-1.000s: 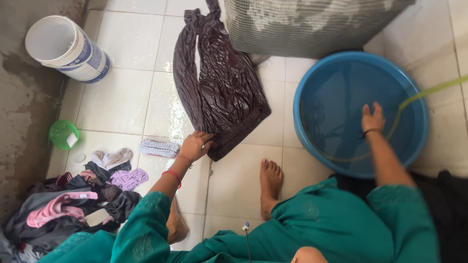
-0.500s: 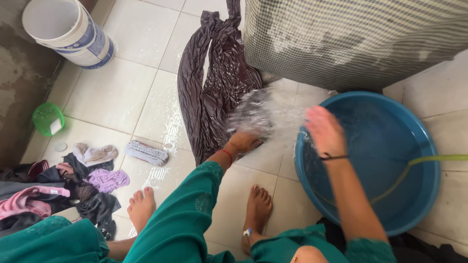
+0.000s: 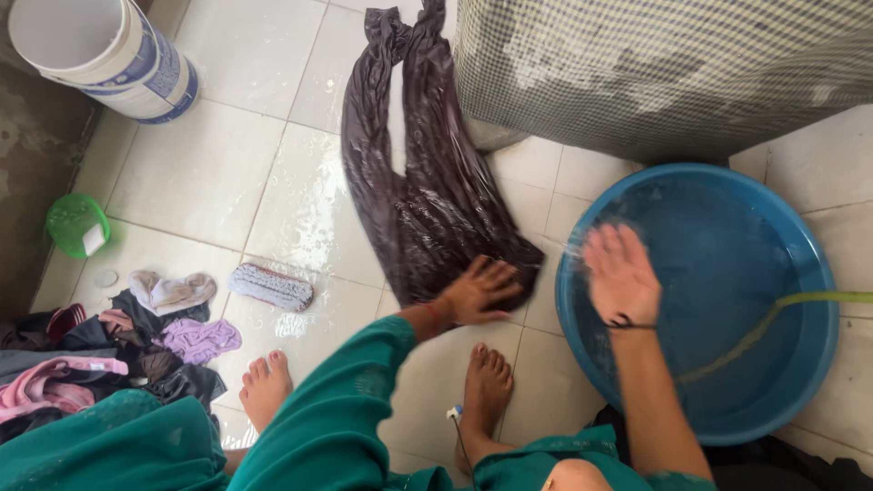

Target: The person scrubs a dark garment on the tiled floor using a red brush, then rinses it by hand in a blue basin filled with water. The garment is repeatedly scrubbed and rinsed during the process.

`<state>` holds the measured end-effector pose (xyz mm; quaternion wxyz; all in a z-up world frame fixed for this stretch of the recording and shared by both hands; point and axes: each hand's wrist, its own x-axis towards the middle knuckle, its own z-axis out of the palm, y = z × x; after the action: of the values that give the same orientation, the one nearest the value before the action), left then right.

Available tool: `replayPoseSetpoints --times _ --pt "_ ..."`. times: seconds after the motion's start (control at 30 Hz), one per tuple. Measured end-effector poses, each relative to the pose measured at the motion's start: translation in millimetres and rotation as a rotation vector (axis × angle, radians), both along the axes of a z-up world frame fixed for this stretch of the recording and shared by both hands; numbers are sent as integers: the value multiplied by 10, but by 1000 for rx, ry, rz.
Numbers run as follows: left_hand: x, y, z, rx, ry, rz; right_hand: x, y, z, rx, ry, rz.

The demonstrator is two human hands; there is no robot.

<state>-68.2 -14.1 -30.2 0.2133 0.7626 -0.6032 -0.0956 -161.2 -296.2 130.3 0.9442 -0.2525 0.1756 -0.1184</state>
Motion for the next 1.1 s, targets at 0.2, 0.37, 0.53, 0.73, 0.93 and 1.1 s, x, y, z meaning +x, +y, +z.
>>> replayPoseSetpoints --times 0.2,0.37,0.53,0.73,0.93,1.1 --pt "132 -268 121 196 253 -148 386 538 557 -480 48 80" --pt "568 1066 183 86 -69 321 -120 -211 423 -1704 308 -398" --pt "533 1777 291 311 -94 432 -586 -882 -128 -1530 780 -492" --pt "6 574 288 204 -96 253 -158 -165 -155 82 -53 53" --pt "66 -275 -130 195 -180 220 379 586 400 -213 76 130" --pt "477 901 -29 -55 -131 569 233 144 309 -1226 262 -218"
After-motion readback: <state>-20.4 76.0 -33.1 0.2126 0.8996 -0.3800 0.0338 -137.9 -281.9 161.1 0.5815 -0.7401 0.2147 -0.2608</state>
